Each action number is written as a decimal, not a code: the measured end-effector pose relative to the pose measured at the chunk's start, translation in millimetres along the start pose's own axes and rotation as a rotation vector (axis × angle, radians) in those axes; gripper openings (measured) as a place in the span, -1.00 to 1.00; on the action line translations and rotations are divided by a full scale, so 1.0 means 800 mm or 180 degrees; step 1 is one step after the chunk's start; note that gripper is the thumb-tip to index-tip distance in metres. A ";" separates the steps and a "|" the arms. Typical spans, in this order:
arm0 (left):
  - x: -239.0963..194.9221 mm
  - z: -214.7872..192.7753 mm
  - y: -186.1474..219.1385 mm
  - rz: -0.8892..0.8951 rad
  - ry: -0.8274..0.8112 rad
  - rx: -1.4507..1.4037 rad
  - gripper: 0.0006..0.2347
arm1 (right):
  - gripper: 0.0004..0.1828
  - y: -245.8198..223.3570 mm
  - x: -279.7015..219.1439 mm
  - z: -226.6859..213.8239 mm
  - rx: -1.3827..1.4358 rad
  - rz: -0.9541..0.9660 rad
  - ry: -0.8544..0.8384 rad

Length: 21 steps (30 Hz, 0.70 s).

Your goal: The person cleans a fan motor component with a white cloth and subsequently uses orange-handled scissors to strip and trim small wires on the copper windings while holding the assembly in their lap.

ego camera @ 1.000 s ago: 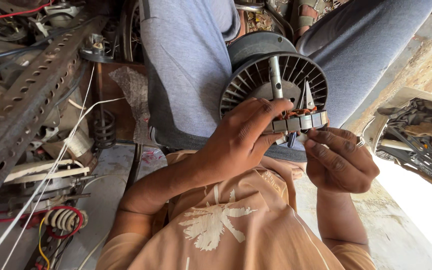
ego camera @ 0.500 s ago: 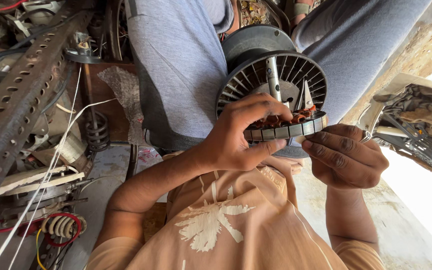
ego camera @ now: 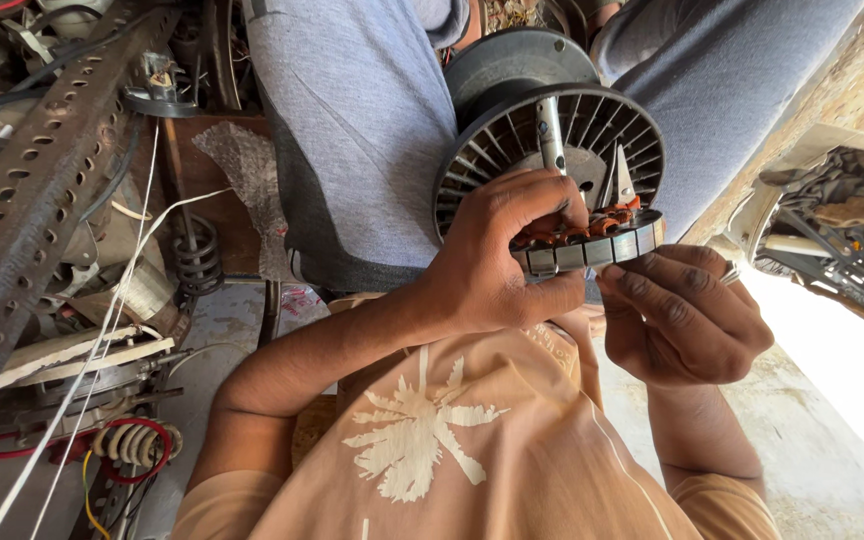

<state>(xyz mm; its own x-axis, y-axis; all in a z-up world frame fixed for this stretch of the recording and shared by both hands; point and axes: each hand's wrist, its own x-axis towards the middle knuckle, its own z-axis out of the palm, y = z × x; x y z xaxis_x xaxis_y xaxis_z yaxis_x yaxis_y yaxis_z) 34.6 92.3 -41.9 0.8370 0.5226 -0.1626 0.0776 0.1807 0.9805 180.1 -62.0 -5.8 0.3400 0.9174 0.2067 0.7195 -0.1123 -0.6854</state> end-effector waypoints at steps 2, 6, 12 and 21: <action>-0.001 0.002 0.000 0.0048 0.0064 -0.0102 -0.74 | -0.89 -0.005 0.000 0.001 0.0074 0.0157 -0.0028; -0.002 0.004 -0.004 0.0153 0.0089 -0.0138 -0.72 | -0.89 -0.010 0.002 0.004 0.0028 0.0206 0.0009; -0.003 0.009 -0.008 0.0241 0.0121 0.0093 -0.76 | -0.90 -0.014 0.003 0.004 -0.0073 0.0156 -0.0013; -0.005 0.010 -0.012 0.0366 0.0127 0.0138 -0.75 | -0.90 -0.020 0.011 0.002 -0.0545 -0.0077 -0.0158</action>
<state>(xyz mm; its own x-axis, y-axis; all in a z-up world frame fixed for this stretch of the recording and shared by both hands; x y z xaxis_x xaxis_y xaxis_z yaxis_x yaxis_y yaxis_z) 34.8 81.6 -49.9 0.8195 0.5706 -0.0521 0.0063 0.0820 0.9966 170.3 -51.2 5.9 0.2942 0.9378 0.1842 0.8212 -0.1495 -0.5507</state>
